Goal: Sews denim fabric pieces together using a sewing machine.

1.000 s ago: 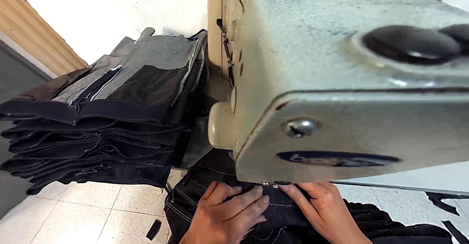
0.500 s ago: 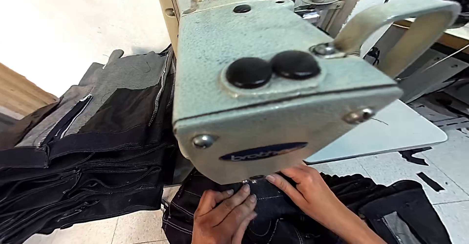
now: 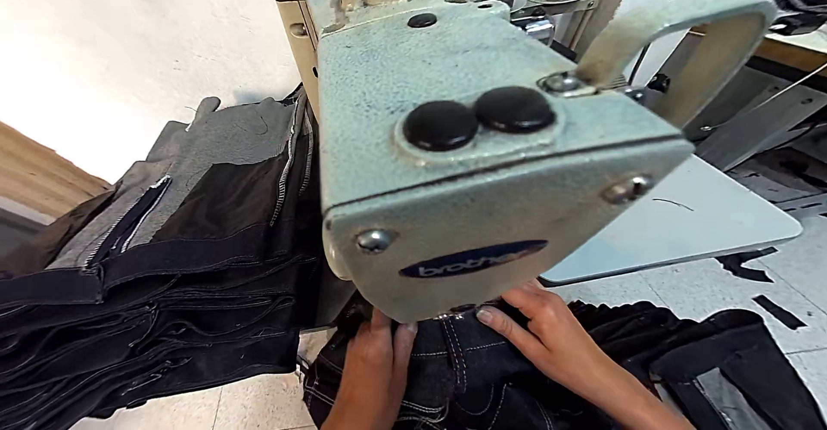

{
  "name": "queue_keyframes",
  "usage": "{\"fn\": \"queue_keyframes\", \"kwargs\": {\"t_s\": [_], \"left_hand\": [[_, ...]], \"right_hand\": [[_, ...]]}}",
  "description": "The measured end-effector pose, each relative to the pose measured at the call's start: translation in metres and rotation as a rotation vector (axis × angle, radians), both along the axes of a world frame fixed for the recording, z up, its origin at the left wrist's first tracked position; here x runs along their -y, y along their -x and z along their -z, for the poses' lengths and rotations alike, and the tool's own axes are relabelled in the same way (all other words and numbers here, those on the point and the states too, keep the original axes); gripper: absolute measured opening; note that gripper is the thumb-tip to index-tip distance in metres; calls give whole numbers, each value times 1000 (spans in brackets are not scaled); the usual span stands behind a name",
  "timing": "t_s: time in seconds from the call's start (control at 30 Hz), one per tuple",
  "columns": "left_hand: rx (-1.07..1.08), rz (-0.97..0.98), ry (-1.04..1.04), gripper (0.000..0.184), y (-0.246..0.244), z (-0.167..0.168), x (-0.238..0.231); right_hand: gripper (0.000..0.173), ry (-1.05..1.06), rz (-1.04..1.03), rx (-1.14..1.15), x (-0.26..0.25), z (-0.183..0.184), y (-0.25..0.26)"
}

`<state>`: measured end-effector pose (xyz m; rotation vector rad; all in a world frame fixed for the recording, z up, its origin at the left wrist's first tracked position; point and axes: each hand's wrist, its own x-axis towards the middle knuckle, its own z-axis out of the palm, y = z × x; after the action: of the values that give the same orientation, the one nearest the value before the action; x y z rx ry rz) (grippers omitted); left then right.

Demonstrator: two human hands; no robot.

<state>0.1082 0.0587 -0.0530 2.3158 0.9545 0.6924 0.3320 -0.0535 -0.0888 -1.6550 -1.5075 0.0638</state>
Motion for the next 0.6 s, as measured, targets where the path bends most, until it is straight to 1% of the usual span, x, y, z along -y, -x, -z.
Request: {"fn": "queue_keyframes", "kwargs": {"t_s": [0.07,0.13,0.17,0.23,0.3,0.33,0.4,0.43,0.47,0.53,0.6], "left_hand": [[17,4,-4,38,-4,-2,-2],[99,-23,-99,29,-11,0,-9],[149,-26,-129,23,-15,1,-14],[257,23,-94,16,-19,5,-25],[328,98,-39,13,-16,9,-32],[332,128,-42,15,-12,10,-31],[324,145,-110,19,-8,12,-28],[319,120,-142,19,-10,14,-27],[304,75,-160,17,-12,15,-27],[253,4,-129,13,-17,15,-29],[241,46,-52,14,-16,11,-36]], "right_hand": [[49,-46,9,-24,-6,0,-1],[47,-105,37,20,-17,-5,-5],[43,-127,51,48,-24,-8,-7],[35,-142,52,58,-35,-16,-8],[36,-145,50,61,-38,-19,-7],[38,-140,51,56,-36,-18,-6],[45,-123,64,44,-29,-14,-5],[45,-115,78,41,-29,-14,-4],[40,-97,89,30,-30,-16,-4],[25,-8,89,-32,-36,-26,-4],[15,101,30,-136,-42,-38,-11]]}}
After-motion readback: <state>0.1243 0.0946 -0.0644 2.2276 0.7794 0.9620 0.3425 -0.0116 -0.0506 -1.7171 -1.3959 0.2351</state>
